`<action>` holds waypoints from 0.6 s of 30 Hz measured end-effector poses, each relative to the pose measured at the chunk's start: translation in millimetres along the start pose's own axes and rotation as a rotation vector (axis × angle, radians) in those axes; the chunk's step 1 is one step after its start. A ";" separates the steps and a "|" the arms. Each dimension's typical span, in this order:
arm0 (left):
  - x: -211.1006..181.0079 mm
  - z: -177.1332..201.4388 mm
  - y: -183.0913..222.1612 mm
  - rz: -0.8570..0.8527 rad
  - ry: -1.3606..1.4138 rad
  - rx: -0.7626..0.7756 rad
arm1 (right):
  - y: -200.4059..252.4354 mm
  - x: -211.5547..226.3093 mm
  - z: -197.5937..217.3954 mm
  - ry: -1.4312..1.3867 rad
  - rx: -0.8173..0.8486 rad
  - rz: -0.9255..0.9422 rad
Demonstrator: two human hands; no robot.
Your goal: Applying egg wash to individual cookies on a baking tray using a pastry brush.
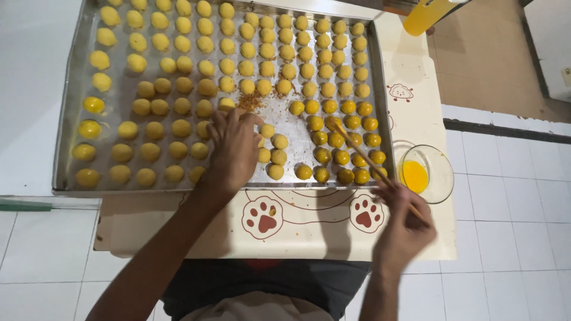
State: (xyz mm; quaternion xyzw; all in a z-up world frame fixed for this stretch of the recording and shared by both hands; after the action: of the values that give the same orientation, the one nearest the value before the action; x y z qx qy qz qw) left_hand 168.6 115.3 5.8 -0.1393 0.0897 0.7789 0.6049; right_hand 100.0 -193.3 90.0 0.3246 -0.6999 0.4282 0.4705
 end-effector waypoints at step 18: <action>-58.6 -19.0 1.0 -0.252 -0.572 -0.113 | 8.2 13.0 158.8 0.153 -0.358 0.078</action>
State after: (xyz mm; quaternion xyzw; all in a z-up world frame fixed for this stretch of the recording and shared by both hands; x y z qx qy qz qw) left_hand 183.2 55.4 6.9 0.0420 -0.1452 0.7092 0.6887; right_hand 28.0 -334.2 69.5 0.1748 -0.7392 0.3383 0.5555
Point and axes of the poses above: each hand's wrist, its own y-axis away from the middle knuckle, its own z-axis out of the back of the hand, x = y × z, the point moved 7 cm from there along -y, towards the middle knuckle, and after that the axes turned 13 degrees about -y, right-handed, at the moved point
